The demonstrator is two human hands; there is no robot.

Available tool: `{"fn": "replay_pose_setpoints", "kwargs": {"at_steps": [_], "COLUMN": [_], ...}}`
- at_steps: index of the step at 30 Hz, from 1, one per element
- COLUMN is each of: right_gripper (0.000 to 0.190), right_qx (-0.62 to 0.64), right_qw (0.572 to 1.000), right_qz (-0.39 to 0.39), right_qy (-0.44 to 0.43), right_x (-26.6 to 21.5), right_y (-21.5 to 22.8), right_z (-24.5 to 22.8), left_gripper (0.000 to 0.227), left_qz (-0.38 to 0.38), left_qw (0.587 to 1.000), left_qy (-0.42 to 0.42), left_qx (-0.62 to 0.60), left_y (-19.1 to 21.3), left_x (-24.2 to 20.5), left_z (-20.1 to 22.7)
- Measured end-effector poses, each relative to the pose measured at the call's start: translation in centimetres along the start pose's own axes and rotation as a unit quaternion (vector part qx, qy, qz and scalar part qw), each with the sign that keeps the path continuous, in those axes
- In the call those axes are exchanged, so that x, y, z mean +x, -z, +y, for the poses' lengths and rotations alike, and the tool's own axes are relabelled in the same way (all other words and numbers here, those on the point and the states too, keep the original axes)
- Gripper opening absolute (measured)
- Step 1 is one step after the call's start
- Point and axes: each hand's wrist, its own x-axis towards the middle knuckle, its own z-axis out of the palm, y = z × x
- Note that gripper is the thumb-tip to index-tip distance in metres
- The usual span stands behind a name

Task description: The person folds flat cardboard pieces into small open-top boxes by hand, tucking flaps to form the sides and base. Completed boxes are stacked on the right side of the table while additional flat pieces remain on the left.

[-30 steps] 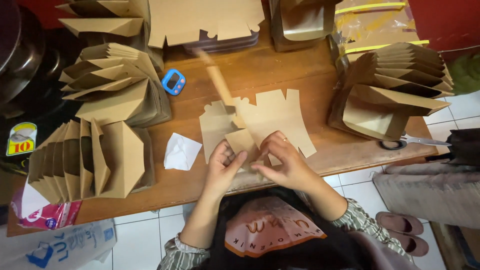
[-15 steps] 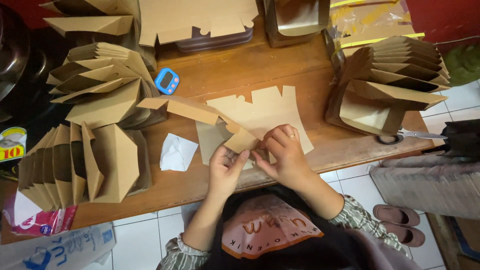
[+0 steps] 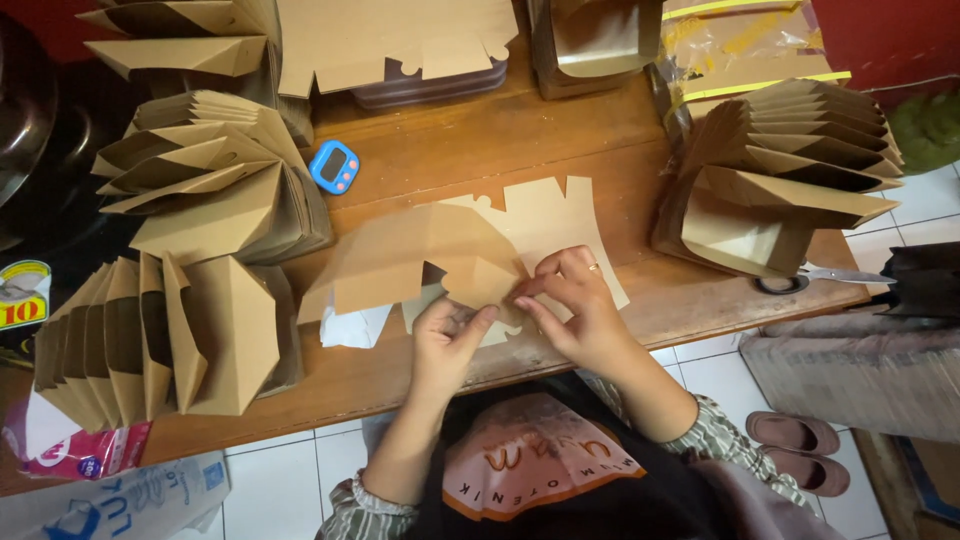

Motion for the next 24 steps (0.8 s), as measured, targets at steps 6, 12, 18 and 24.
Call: {"fn": "replay_pose_setpoints", "kwargs": {"at_steps": [6, 12, 18, 24], "right_gripper": [0.015, 0.015, 0.013, 0.040], "right_qx": [0.065, 0.114, 0.110, -0.015], "right_qw": [0.997, 0.992, 0.993, 0.999], "right_qz": [0.013, 0.026, 0.015, -0.018], "right_qy": [-0.028, -0.055, -0.036, 0.036], "right_x": [0.3, -0.2, 0.1, 2.6], "right_y": [-0.3, -1.2, -0.6, 1.3], "right_z": [0.1, 0.6, -1.8, -2.6], "left_gripper": [0.013, 0.016, 0.037, 0.031], "left_qz": [-0.011, -0.029, -0.069, -0.175], "left_qw": [0.999, 0.993, 0.970, 0.924], "left_qy": [-0.009, -0.097, -0.105, -0.099], "left_qx": [0.031, 0.064, 0.208, 0.324], "left_y": [-1.1, -5.6, -3.4, -2.1], "left_x": [0.3, 1.7, 1.7, 2.0], "left_z": [2.9, 12.9, 9.8, 14.7]}}
